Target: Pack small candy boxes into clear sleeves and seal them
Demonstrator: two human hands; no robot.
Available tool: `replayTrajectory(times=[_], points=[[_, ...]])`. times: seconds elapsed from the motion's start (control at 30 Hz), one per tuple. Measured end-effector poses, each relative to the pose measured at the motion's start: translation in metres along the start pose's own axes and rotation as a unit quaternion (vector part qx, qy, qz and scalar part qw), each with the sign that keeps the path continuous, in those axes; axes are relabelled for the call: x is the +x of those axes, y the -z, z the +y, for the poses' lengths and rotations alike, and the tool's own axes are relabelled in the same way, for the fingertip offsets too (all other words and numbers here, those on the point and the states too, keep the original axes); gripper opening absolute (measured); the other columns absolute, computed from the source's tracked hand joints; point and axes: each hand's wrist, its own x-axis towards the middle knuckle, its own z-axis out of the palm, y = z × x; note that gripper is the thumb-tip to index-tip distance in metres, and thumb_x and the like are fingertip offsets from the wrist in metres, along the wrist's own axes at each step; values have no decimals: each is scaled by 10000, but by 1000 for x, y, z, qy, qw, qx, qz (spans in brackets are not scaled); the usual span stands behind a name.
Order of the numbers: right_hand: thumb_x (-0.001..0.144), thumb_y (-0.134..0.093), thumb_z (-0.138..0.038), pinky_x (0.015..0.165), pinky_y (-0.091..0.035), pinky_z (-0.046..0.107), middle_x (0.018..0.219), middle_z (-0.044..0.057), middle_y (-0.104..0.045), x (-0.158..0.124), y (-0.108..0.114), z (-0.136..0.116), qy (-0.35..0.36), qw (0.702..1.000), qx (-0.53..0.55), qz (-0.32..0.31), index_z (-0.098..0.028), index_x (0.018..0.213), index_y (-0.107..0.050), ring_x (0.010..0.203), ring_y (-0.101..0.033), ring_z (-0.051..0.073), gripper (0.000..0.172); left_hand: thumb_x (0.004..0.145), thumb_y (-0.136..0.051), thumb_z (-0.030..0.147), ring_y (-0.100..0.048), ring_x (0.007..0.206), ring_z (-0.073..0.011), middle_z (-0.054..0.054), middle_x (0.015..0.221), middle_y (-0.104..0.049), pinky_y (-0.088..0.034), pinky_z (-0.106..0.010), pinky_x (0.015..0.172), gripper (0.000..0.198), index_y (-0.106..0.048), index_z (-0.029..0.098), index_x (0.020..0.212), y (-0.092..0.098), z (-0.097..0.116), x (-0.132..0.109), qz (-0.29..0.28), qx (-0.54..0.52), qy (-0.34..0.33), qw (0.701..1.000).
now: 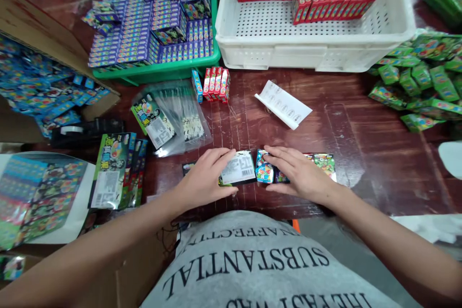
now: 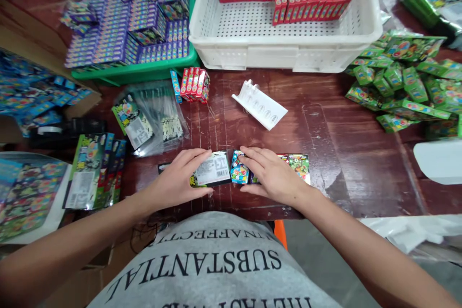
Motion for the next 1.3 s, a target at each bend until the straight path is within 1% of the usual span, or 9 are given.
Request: replayTrajectory(times=[0.2, 0.3, 0.4, 0.47, 0.6, 0.77, 0.97, 1.13, 1.3], points=[[952, -608, -544, 1206, -383, 526, 1596, 186, -426, 6, -1, -7, 24, 999, 1, -37, -131, 1500, -431, 1452, -441, 313, 709, 782, -782, 397, -465, 1333, -322, -156, 1457, -487, -404, -483, 1149, 882, -366, 181, 1530, -2, -1, 8, -28, -10, -59, 998], [900, -610, -656, 1257, -245, 588, 1647, 201, -323, 0, 8, -3, 17, 999, -18, -37, -154, 1577, -306, 1520, -327, 331, 896, 789, -779, 426, -474, 1319, -332, -146, 1469, -503, -375, -516, 1134, 870, -380, 194, 1526, 0, 0, 11, -35, 17, -59, 997], [759, -655, -793, 1233, -144, 702, 1685, 164, -240, -18, 22, 8, -11, 998, -50, -43, -235, 1603, -286, 1535, -242, 424, 1076, 792, -776, 443, -476, 1303, -335, -126, 1473, -516, -352, -526, 1113, 859, -386, 220, 1524, 3, 0, 13, -38, 40, -53, 997], [773, -668, -771, 1207, -196, 714, 1669, 116, -308, -28, 27, 15, -19, 997, -55, -50, -285, 1588, -329, 1504, -300, 434, 1008, 795, -775, 450, -467, 1305, -333, -123, 1478, -512, -352, -507, 1106, 860, -383, 226, 1528, 3, 0, 14, -38, 36, -52, 997], [926, -625, -583, 1106, -408, 589, 1591, 55, -467, -26, 23, 19, 0, 998, -36, -60, -292, 1519, -454, 1399, -457, 349, 682, 784, -790, 474, -453, 1314, -328, -124, 1488, -504, -342, -485, 1116, 887, -385, 215, 1530, -1, 4, 21, -46, 23, -65, 997], [935, -619, -573, 1098, -408, 533, 1559, 54, -509, -7, 24, 22, 43, 996, -9, -73, -248, 1443, -540, 1392, -460, 319, 608, 783, -786, 443, -442, 1314, -317, -114, 1483, -511, -331, -479, 1127, 869, -398, 213, 1526, 0, 5, 29, -58, 13, -94, 994], [908, -666, -554, 1098, -414, 525, 1541, 62, -525, -5, 30, 31, 47, 996, 15, -70, -255, 1435, -529, 1379, -484, 305, 621, 781, -791, 441, -464, 1293, -311, -106, 1473, -519, -359, -483, 1119, 861, -405, 235, 1524, 10, 0, 28, -81, -9, -87, 993], [870, -674, -636, 1099, -432, 544, 1495, 103, -568, 4, 13, 15, 13, 999, 5, -29, -226, 1394, -553, 1390, -486, 332, 676, 756, -812, 459, -458, 1316, -320, -120, 1479, -503, -352, -494, 1140, 899, -404, 221, 1521, -3, 7, 25, -36, -5, -55, 998], [780, -667, -765, 1231, -212, 654, 1672, 180, -273, -14, 25, 15, -7, 999, -29, -35, -188, 1562, -348, 1524, -284, 392, 1023, 763, -790, 425, -463, 1310, -330, -112, 1492, -488, -353, -517, 1137, 919, -350, 240, 1548, -11, 14, 21, -17, 11, -29, 999]])
